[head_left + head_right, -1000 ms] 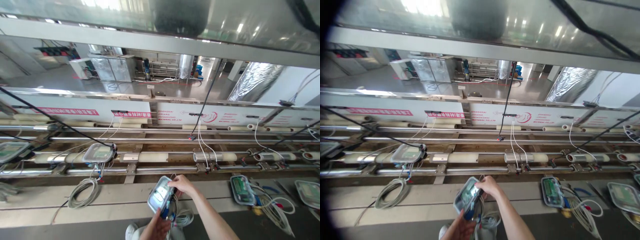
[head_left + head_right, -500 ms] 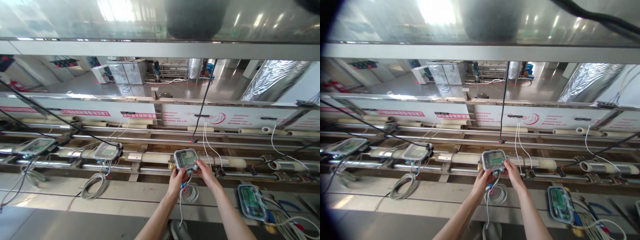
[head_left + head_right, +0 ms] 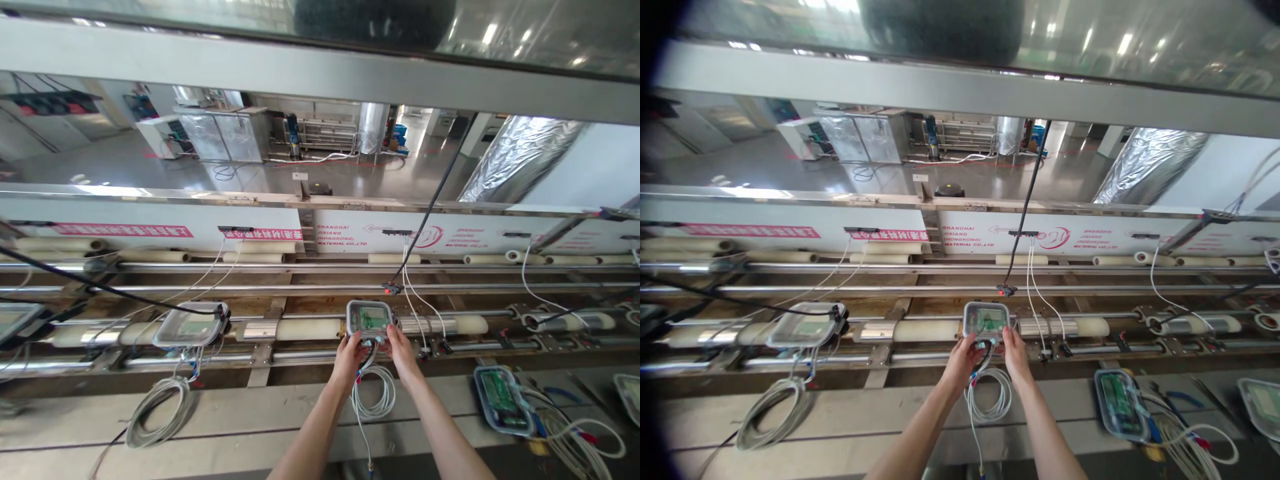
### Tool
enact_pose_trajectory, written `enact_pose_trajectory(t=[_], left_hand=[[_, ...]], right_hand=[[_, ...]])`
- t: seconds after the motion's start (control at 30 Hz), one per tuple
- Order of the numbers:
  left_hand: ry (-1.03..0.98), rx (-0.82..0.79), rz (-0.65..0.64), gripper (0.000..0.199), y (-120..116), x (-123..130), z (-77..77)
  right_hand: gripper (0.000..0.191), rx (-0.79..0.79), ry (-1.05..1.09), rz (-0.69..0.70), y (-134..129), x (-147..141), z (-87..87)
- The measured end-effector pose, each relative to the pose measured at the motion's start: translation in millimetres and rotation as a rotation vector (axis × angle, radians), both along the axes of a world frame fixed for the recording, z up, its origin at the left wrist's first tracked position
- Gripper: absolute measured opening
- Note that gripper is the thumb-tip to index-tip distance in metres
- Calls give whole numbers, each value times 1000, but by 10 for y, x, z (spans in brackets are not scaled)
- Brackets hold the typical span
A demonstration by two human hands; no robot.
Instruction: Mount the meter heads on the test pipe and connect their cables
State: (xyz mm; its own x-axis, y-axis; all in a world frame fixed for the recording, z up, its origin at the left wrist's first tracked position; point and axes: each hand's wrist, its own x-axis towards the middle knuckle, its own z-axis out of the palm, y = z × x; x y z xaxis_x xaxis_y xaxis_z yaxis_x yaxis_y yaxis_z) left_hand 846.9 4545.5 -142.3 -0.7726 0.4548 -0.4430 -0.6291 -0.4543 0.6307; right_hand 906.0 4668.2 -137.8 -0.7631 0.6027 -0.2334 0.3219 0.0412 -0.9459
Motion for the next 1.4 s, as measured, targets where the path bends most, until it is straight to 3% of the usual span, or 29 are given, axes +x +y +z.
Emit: enact_pose_trajectory(t=[0.27,0.37,0.43,0.5,0.6,0.63,0.73,0.83,1.1,1.4], left_hand=[[-99,64,-3,25,325,189,174],[-97,45,32,24,373,189,234],[-76,10,81,23,399,186,246],[-60,-37,130,22,431,192,247],[-51,-75,194,18,477,212,247],[-48,-81,212,17,489,219,250],[-54,-105,246,15,512,241,275],[-55,-121,261,14,522,255,304],[-47,-99,254,14,519,238,278],[-20,-37,273,14,531,247,208]], right_hand=[[60,153,-9,105,62,9,197],[53,191,35,274,207,54,254],[52,267,56,363,446,138,262],[53,454,-6,298,813,274,234],[56,890,-325,-18,1479,520,135],[62,916,-395,-97,1685,596,96],[73,885,-534,-236,2133,760,-4],[70,788,-619,-231,2316,821,-62],[57,675,-699,-108,2330,763,-108],[54,669,-755,-87,2293,791,-34]])
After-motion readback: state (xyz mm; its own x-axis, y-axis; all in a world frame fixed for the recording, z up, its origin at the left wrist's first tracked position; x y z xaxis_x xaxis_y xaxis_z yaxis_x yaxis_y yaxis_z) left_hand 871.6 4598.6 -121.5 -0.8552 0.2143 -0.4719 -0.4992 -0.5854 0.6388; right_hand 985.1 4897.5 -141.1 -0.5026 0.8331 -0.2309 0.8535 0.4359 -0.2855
